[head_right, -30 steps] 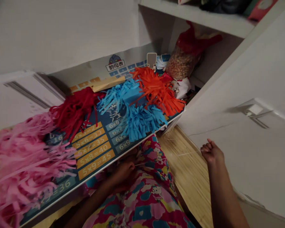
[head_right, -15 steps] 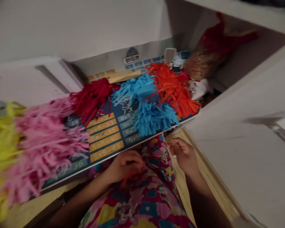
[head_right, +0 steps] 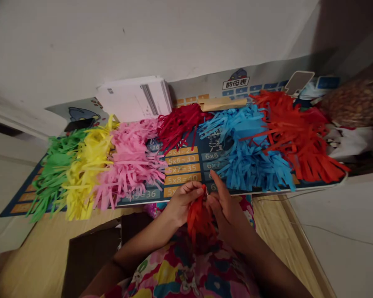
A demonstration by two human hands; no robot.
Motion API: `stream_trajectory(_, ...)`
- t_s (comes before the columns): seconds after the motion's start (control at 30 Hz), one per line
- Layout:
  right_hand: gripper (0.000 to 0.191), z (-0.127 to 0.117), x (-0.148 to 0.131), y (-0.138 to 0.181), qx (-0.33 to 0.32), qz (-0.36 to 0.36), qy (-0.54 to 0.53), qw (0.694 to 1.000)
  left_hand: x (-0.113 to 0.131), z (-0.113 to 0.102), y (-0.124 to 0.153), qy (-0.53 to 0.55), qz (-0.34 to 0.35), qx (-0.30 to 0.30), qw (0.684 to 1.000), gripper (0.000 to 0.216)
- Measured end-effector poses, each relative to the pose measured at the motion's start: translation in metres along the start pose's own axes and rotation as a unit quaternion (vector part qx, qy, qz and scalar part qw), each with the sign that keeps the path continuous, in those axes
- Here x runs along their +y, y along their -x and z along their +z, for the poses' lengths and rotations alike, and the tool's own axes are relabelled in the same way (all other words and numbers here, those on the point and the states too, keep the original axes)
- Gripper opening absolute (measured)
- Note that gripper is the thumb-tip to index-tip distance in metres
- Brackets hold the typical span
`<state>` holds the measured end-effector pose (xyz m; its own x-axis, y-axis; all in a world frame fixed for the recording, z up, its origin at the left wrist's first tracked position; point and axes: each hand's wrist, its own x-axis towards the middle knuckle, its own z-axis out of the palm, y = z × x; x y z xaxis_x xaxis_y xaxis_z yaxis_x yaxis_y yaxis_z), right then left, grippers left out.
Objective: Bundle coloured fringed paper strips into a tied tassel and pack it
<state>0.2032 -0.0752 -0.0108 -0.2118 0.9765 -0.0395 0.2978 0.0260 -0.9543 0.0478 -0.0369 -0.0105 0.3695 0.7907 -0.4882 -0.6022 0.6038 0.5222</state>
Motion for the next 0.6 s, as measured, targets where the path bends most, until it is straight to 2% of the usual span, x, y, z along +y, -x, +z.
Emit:
stream_trajectory(0.13,0.062,0.001,0.001,0.003,-0.001,0.019,-0.012,1.0,-0.001,-0.002,-0.003,-0.013,-0.002,-0.003,1.0,0.047)
stream_trajectory(0.27,0.061,0.0,0.001,0.001,0.018,0.029,-0.021,0.999,-0.005,-0.004,-0.006,-0.04,-0.007,-0.031,0.999,0.046)
stream_trajectory(0.33,0.06,-0.001,0.002,0.0,0.037,0.034,-0.012,0.999,-0.007,-0.005,-0.006,-0.077,0.024,-0.033,0.996,0.044)
stream_trajectory(0.37,0.058,-0.001,0.003,0.0,0.042,0.038,-0.007,0.998,-0.008,-0.006,-0.006,-0.118,0.061,-0.032,0.991,0.041)
stream_trajectory(0.43,0.052,-0.003,0.005,-0.001,0.039,0.043,0.0,0.998,-0.008,-0.008,-0.004,-0.25,0.166,-0.028,0.953,0.029)
stream_trajectory(0.5,0.042,-0.004,0.009,-0.002,0.033,0.042,0.007,0.999,-0.008,-0.011,0.0,-0.387,0.259,-0.016,0.885,0.017)
stream_trajectory(0.53,0.037,-0.004,0.011,-0.003,0.032,0.039,0.018,0.999,-0.009,-0.013,0.001,-0.436,0.286,-0.005,0.853,0.013)
stream_trajectory(0.6,0.031,-0.004,0.014,-0.006,0.037,0.039,0.051,0.997,-0.011,-0.016,0.003,-0.494,0.314,0.019,0.811,0.012)
